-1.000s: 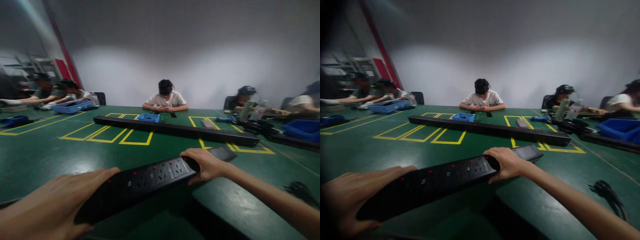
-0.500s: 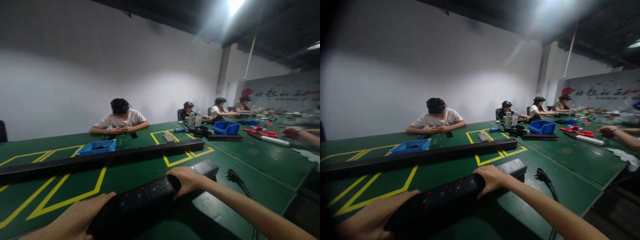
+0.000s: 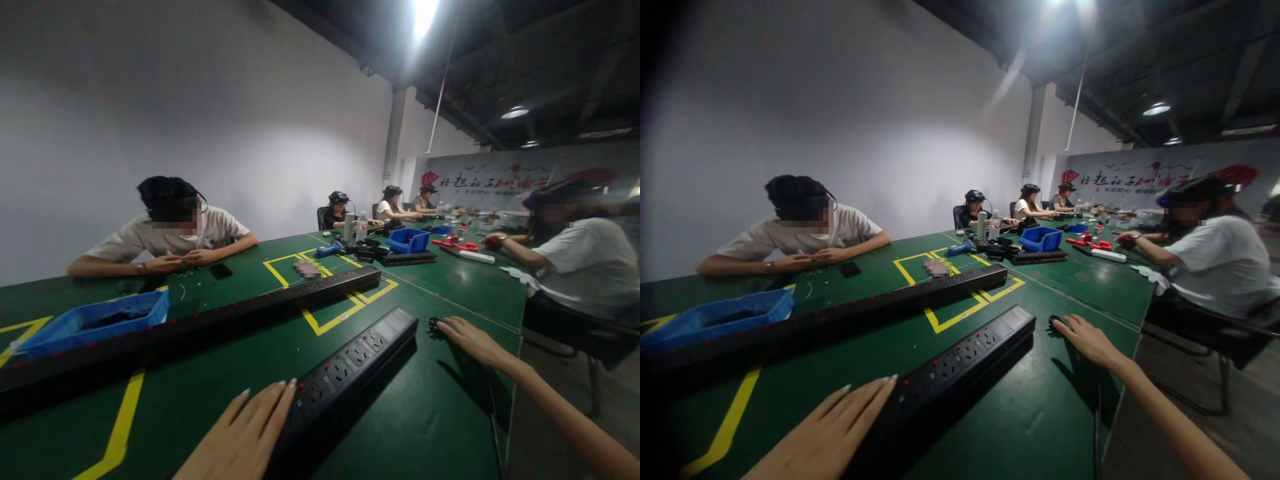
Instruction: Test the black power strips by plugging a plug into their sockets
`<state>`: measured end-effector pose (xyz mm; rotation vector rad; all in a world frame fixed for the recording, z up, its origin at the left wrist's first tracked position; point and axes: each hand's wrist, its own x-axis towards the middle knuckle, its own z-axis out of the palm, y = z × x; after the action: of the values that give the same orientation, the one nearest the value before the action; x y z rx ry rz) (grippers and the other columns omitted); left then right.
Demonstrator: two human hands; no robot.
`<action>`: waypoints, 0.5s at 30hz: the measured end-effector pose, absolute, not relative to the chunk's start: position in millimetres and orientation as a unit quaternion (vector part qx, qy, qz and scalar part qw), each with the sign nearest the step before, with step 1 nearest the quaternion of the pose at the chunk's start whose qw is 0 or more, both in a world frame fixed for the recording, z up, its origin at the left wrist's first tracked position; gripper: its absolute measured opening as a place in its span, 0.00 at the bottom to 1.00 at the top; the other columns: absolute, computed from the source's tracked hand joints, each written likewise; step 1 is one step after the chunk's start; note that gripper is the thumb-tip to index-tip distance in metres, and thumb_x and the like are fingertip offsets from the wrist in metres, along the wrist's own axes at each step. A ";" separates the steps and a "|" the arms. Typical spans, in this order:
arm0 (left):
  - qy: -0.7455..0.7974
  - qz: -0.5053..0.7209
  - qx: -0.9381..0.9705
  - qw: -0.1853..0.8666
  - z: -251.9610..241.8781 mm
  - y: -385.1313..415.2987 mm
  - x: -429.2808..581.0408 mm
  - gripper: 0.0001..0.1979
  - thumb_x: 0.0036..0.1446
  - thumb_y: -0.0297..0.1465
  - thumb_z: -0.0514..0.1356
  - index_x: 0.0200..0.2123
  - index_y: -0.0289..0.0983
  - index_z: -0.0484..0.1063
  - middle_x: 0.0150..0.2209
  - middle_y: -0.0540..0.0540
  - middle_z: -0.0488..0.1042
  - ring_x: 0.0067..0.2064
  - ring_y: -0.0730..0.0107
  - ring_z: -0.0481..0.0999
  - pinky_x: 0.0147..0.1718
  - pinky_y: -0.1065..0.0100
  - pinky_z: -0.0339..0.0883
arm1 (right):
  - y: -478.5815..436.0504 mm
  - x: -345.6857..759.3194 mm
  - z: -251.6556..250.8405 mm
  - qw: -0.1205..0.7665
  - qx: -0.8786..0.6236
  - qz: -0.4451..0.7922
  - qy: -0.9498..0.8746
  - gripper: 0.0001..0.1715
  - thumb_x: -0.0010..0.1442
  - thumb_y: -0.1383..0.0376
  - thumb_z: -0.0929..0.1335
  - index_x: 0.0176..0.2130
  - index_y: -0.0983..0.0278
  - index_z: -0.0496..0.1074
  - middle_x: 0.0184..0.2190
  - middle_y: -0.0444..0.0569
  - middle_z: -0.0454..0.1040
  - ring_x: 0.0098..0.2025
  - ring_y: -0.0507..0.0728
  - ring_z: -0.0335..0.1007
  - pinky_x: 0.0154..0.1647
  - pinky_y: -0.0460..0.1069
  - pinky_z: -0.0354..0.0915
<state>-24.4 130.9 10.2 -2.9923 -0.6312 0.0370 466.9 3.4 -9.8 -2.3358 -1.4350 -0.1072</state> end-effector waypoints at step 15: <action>-0.113 -0.178 -0.971 0.112 -28.9 129.4 126.5 0.26 0.58 0.28 0.47 0.60 0.29 0.50 0.59 0.33 0.54 0.60 0.48 0.51 0.51 0.49 0.54 | 20.2 443.5 -26.2 0.195 -0.873 -0.009 -0.446 0.17 0.50 0.60 0.63 0.40 0.63 0.66 0.36 0.52 0.72 0.37 0.58 0.70 0.35 0.49 0.63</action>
<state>126.5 129.4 -28.9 -2.8518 -0.3308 -0.5219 443.5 20.2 -26.2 -2.4487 -1.2512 -0.0245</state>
